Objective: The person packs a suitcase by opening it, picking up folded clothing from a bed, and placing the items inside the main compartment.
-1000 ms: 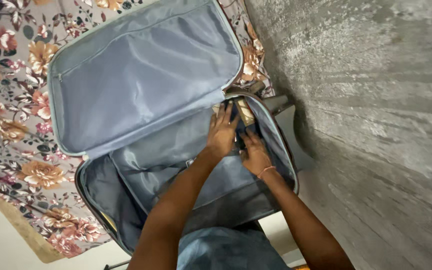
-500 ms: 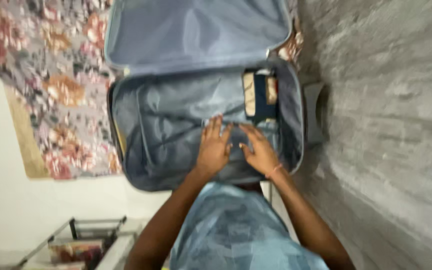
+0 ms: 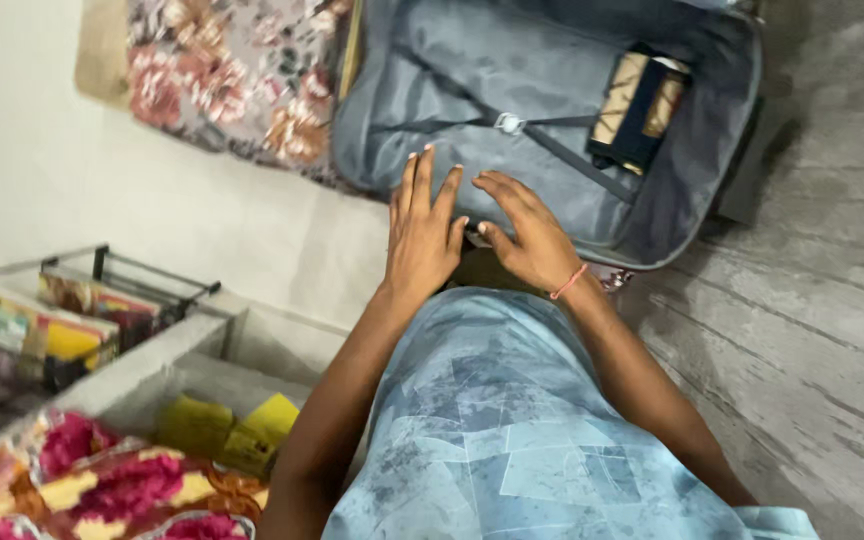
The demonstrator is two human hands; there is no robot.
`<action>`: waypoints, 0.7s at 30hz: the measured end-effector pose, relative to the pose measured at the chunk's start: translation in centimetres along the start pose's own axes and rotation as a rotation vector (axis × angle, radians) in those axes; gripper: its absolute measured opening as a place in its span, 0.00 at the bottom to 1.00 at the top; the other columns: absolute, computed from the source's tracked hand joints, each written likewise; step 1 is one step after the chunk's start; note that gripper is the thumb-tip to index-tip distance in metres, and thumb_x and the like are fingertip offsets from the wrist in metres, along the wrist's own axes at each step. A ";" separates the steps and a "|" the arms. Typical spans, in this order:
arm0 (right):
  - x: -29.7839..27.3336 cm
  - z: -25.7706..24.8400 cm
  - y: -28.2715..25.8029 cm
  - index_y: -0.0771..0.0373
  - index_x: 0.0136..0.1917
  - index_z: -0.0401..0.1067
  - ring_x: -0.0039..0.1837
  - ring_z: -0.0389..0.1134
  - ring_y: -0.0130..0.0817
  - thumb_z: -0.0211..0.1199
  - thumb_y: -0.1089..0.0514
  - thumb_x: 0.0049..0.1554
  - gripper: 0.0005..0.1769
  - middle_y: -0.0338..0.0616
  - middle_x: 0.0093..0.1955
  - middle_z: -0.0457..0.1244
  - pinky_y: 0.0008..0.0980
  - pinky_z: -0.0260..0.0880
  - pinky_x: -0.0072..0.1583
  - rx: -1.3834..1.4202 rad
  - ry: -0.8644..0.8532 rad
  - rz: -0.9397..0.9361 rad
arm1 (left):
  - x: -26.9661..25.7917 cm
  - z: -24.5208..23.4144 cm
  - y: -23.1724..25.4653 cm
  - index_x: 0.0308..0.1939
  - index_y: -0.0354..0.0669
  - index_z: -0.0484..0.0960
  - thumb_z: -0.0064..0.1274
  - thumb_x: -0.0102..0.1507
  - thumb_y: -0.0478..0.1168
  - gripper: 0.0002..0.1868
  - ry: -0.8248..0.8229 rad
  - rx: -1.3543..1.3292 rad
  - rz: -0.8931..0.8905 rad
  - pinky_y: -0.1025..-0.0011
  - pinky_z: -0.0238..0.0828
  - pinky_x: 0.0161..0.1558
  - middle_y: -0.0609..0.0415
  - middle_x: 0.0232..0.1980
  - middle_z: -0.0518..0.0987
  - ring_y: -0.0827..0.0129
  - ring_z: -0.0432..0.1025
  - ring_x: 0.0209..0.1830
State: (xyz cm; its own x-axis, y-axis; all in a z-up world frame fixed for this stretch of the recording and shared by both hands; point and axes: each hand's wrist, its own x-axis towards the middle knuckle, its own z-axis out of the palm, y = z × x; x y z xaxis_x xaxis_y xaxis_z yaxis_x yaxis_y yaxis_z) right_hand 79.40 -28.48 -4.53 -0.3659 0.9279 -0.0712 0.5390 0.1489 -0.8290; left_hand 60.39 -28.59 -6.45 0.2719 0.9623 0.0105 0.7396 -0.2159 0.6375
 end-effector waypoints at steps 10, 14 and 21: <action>-0.2 9.8 -8.8 0.65 0.75 0.62 0.81 0.52 0.56 0.63 0.66 0.56 0.34 0.58 0.78 0.55 0.47 0.53 0.78 -0.025 -0.220 -0.277 | -14.6 -7.7 -3.2 0.74 0.40 0.65 0.60 0.61 0.36 0.37 0.279 -0.005 -0.267 0.46 0.49 0.75 0.35 0.81 0.50 0.37 0.47 0.81; 0.8 13.3 -12.2 0.65 0.74 0.62 0.81 0.52 0.57 0.63 0.66 0.56 0.33 0.58 0.79 0.54 0.48 0.52 0.78 -0.017 -0.305 -0.360 | -18.4 -10.3 -4.8 0.74 0.40 0.65 0.60 0.62 0.36 0.37 0.380 -0.005 -0.347 0.45 0.49 0.75 0.35 0.81 0.50 0.36 0.47 0.81; 5.4 19.9 -17.3 0.63 0.73 0.63 0.80 0.54 0.55 0.65 0.65 0.56 0.33 0.58 0.78 0.55 0.46 0.54 0.77 -0.002 -0.504 -0.488 | -22.5 -14.5 -9.2 0.73 0.40 0.66 0.59 0.61 0.37 0.36 0.551 0.035 -0.479 0.45 0.50 0.75 0.35 0.80 0.51 0.35 0.48 0.80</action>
State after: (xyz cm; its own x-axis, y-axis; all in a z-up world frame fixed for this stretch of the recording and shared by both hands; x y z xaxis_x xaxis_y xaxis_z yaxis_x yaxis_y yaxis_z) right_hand 52.98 -32.85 -1.65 -0.8736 0.4830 0.0601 0.2245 0.5095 -0.8307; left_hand 38.59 -45.85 -1.40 -0.4288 0.8941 0.1292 0.7215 0.2529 0.6446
